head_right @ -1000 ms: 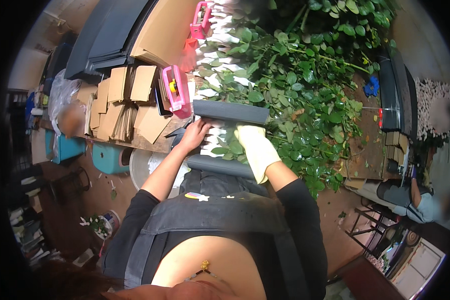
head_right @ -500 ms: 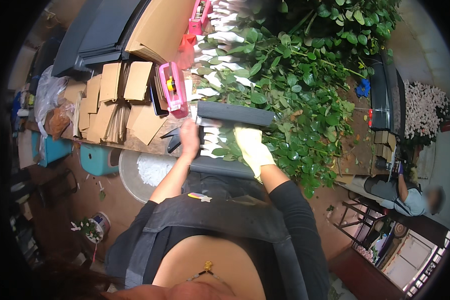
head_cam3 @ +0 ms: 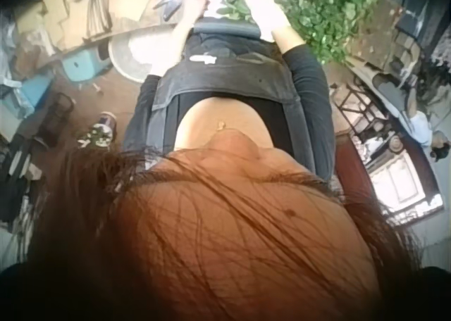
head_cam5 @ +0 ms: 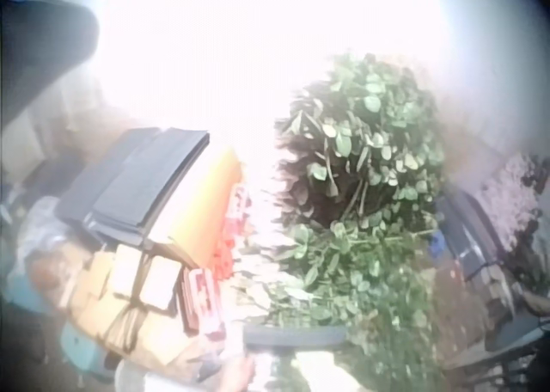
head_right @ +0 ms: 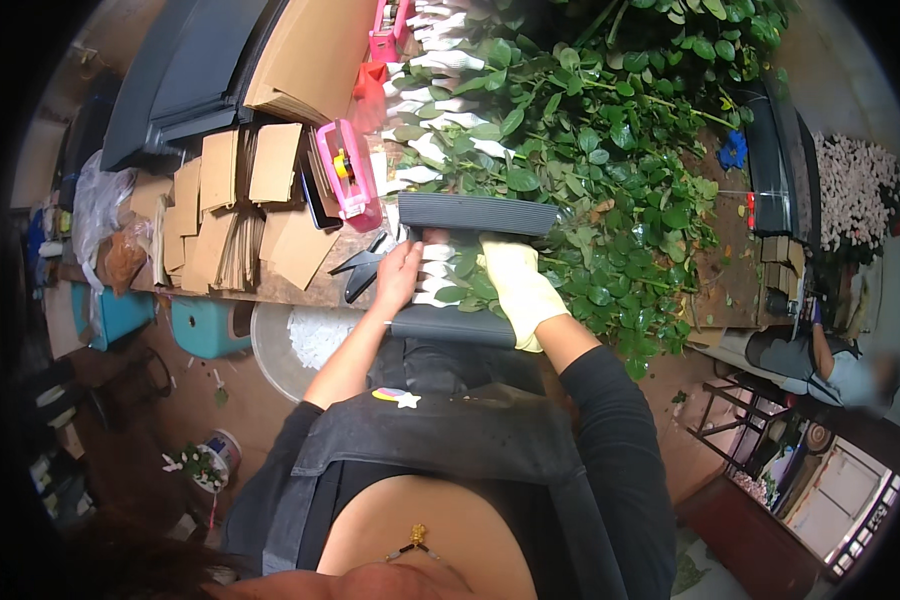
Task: The person arranges green leafy stems into a black rectangular container, using a stapler to secure the stems in place. The person repeatedly picks up stems, places them into the container, and staples them before moving to the next batch.
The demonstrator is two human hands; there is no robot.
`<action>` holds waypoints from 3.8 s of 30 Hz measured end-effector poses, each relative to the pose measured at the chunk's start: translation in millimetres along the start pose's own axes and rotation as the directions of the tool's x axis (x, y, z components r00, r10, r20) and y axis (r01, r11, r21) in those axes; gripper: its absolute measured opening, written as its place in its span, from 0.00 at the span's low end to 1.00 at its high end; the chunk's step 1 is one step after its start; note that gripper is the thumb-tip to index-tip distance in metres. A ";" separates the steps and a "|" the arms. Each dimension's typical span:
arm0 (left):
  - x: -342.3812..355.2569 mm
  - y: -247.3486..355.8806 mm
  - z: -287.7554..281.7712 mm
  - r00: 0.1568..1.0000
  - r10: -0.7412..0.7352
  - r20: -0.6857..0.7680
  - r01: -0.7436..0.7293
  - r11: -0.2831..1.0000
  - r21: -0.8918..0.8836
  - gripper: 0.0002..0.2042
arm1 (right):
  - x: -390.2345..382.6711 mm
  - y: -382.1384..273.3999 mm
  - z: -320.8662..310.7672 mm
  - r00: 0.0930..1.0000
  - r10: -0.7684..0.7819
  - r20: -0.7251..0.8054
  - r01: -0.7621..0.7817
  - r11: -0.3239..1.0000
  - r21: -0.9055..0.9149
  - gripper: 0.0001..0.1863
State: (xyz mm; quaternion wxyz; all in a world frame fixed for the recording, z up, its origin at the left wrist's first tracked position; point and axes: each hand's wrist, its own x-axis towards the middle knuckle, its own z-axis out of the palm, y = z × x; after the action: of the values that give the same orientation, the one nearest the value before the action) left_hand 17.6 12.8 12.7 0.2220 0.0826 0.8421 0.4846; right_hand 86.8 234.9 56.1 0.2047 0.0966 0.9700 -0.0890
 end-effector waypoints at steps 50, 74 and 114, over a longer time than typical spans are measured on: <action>-27.1 14.3 -63.0 0.858 -0.191 0.477 0.115 0.976 0.183 0.19 | -25.8 -71.8 -75.6 0.864 -0.210 0.457 0.224 0.974 0.025 0.15; -109.9 -88.7 -154.1 0.989 -0.031 0.141 -0.097 0.585 0.805 0.19 | 18.0 -69.7 23.6 0.846 -0.388 0.367 0.365 0.921 0.132 0.15; -3.0 -30.4 -17.2 0.918 0.307 0.252 -0.348 0.927 0.139 0.30 | 5.9 -43.8 4.7 0.929 -0.370 -0.013 0.370 0.928 0.037 0.13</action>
State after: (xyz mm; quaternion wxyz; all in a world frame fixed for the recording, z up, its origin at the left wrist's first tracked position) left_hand 14.8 -17.4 -5.0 0.2232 0.2969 0.8260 0.4241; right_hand 73.5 192.6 55.3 0.1794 -0.0838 0.9695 -0.1445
